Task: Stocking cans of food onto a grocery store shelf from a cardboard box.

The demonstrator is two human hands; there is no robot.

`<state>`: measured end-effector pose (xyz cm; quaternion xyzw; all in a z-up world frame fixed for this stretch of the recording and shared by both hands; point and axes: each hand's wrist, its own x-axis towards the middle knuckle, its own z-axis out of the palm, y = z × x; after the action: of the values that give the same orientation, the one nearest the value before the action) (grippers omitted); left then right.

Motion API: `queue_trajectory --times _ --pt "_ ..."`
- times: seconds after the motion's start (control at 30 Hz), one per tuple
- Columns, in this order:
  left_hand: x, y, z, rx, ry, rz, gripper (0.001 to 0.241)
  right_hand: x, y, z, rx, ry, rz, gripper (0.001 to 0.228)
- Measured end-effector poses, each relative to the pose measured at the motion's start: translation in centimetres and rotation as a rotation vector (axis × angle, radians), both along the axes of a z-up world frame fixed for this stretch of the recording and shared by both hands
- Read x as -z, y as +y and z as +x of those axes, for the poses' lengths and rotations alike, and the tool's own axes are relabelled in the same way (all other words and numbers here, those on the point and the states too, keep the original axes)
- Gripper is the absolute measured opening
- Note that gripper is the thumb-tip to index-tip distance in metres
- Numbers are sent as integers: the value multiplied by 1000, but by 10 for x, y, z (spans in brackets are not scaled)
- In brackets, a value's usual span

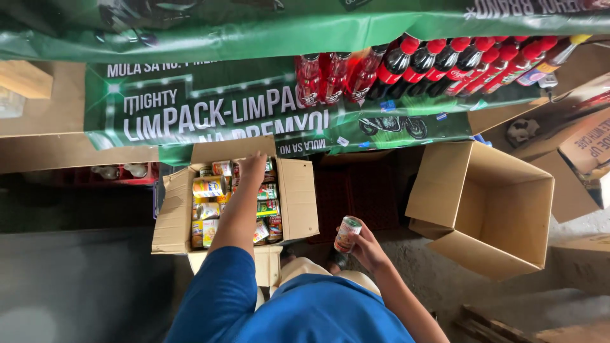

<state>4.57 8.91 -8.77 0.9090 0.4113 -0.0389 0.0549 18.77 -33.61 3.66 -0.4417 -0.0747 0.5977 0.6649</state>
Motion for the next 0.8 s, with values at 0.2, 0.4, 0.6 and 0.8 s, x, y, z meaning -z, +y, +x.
queue_trajectory --times 0.2,0.4,0.6,0.8 --pt "-47 -25 -16 78 -36 71 29 -1 1 4 -20 -21 3 60" --pt "-94 -71 -27 78 -404 -80 54 -4 12 13 -40 -28 41 57" --pt "-110 -126 -41 135 -814 -171 74 -22 33 22 -55 -67 121 51" --pt "-173 -193 -33 -123 -956 -632 79 -56 58 35 -47 -143 193 55"
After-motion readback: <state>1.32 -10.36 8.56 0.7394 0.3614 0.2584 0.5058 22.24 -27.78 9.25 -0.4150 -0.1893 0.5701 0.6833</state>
